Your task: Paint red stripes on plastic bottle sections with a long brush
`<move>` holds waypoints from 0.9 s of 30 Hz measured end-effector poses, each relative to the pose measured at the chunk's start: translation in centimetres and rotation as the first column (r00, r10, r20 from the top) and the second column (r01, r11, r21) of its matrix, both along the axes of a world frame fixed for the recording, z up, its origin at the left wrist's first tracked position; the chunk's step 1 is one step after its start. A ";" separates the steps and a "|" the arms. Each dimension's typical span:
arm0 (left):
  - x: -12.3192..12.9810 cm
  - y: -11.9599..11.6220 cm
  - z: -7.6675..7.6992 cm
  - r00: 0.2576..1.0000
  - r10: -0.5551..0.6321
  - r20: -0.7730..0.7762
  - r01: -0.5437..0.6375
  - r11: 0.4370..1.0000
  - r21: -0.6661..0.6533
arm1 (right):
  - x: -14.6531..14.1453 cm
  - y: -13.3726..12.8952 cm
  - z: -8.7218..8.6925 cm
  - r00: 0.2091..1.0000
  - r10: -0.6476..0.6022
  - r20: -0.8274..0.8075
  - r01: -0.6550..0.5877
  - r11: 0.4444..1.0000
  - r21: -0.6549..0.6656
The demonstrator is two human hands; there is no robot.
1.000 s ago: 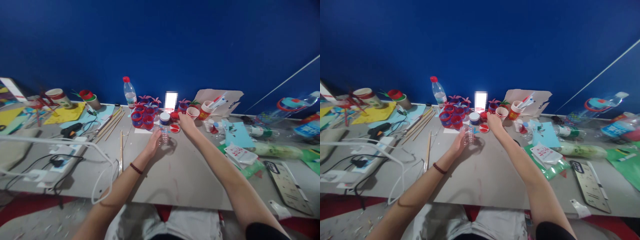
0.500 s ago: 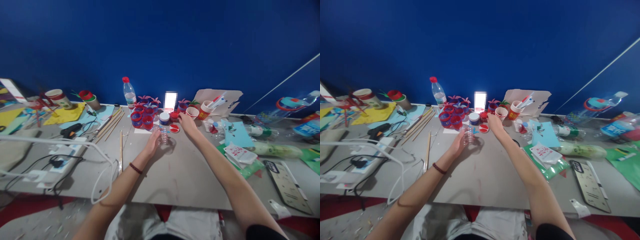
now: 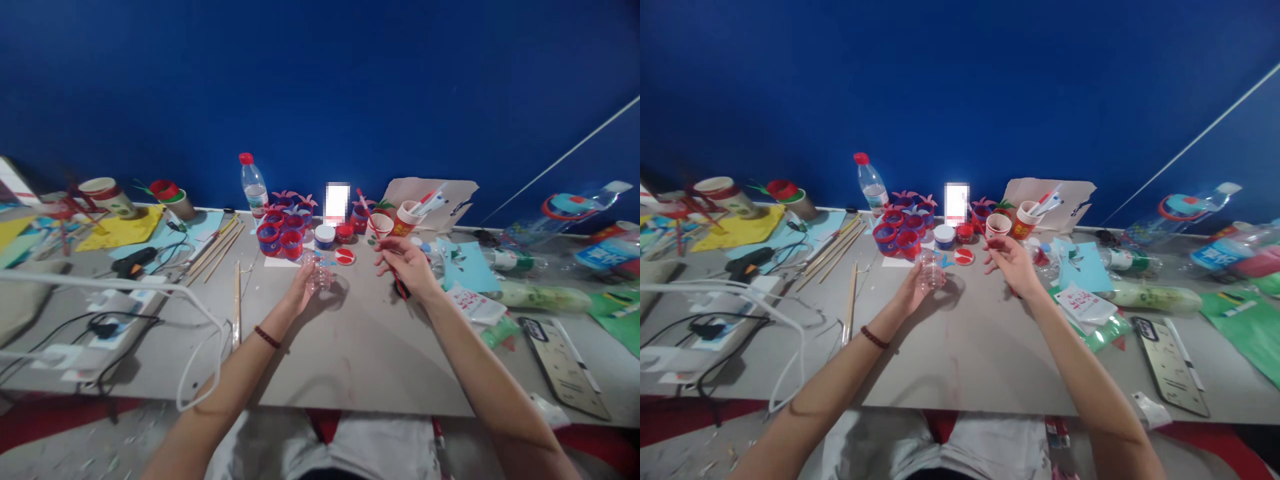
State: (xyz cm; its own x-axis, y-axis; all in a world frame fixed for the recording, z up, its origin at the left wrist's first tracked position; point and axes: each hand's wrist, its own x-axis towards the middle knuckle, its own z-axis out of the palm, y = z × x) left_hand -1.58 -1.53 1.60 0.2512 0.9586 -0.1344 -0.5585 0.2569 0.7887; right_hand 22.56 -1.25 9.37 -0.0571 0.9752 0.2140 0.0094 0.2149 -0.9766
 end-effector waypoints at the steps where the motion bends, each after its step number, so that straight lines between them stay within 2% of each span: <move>1: 0.0 -0.1 0.1 1.000 -0.007 -0.003 0.007 1.000 0.002 | 0.1 -0.7 0.5 0.998 0.023 -0.054 -0.024 0.999 -0.024; 4: 0.1 -0.4 0.6 1.000 -0.021 -0.013 0.021 1.000 0.006 | 0.4 -2.6 1.5 0.982 0.066 -0.176 -0.083 0.993 -0.089; 7: 0.3 -0.6 1.0 1.000 -0.013 -0.013 0.013 1.000 0.004 | 0.7 -4.2 1.5 0.962 0.085 -0.258 -0.118 0.986 -0.116; 13: 0.5 -0.6 1.1 1.000 0.023 0.003 -0.023 1.000 0.013 | 0.7 -5.5 -0.2 0.951 0.034 -0.306 -0.044 0.999 -0.027; 17: 0.4 -0.6 1.0 0.999 0.035 0.011 -0.034 0.999 -0.023 | -0.1 -5.3 -1.3 0.950 -0.059 -0.306 0.088 0.993 0.079; 21: 0.5 -0.5 0.7 1.000 0.016 0.013 -0.015 0.997 -0.072 | -0.6 -4.9 -2.4 0.939 -0.162 -0.305 0.190 0.980 0.065; 24: 0.6 -0.4 0.4 1.000 0.007 0.013 -0.005 0.994 -0.113 | -0.4 -4.9 -3.3 0.950 -0.139 -0.279 0.144 0.990 -0.005; 27: 0.8 -0.5 0.5 1.000 0.020 0.007 -0.019 0.996 -0.086 | -0.2 -5.0 -4.1 0.958 -0.090 -0.272 0.075 0.995 -0.065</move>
